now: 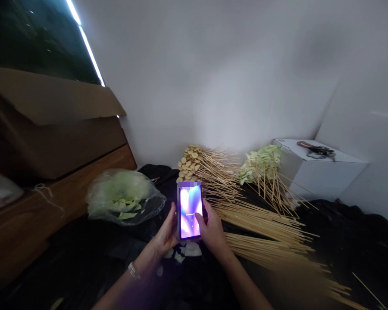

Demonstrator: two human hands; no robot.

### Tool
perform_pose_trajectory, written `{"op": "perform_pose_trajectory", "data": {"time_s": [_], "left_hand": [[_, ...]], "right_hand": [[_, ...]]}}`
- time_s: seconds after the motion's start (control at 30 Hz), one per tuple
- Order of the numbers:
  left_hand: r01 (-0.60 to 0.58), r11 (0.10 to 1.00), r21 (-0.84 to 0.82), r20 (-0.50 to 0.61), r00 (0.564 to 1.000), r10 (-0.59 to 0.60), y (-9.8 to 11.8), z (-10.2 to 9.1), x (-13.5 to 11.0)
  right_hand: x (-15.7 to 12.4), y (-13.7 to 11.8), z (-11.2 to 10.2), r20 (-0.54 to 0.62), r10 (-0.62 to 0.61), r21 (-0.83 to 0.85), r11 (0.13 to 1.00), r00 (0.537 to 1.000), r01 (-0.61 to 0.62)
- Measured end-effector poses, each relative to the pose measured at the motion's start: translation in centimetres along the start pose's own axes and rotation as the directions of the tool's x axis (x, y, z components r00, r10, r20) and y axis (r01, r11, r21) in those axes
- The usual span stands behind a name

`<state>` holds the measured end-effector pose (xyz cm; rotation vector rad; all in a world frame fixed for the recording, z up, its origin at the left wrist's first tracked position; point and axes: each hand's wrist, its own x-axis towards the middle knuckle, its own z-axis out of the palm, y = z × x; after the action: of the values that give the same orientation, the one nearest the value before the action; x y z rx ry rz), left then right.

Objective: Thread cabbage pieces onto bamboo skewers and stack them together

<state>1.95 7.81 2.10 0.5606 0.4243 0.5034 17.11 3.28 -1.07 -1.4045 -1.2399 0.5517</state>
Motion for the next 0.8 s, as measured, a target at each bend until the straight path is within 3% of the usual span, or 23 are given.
{"op": "perform_pose_trajectory", "data": {"time_s": [0.2,0.37,0.5,0.67,0.8], "left_hand": [[-0.031,0.999,0.01,-0.091,0.995,0.032,0.2,0.0,0.0],[-0.055,0.999,0.0,-0.087,0.995,0.054,0.2,-0.1,0.1],[-0.05,0.999,-0.017,-0.038,0.998,0.049,0.1,-0.4,0.2],[-0.025,0.999,-0.04,0.096,0.995,0.028,0.0,-0.8,0.3],[-0.037,0.999,-0.02,0.076,0.996,0.039,-0.1,-0.8,0.4]], "right_hand": [[-0.5,-1.2,0.2,0.027,-0.069,-0.105,0.992,0.997,0.072],[-0.7,-1.7,0.3,0.076,-0.152,-0.106,0.982,0.985,0.159],[-0.8,-1.9,0.3,0.069,-0.113,-0.043,0.992,0.991,0.116],[-0.8,-2.0,0.0,0.011,0.019,0.099,0.995,1.0,-0.02],[-0.7,-1.7,0.1,0.025,-0.005,0.04,0.999,1.0,0.004]]}}
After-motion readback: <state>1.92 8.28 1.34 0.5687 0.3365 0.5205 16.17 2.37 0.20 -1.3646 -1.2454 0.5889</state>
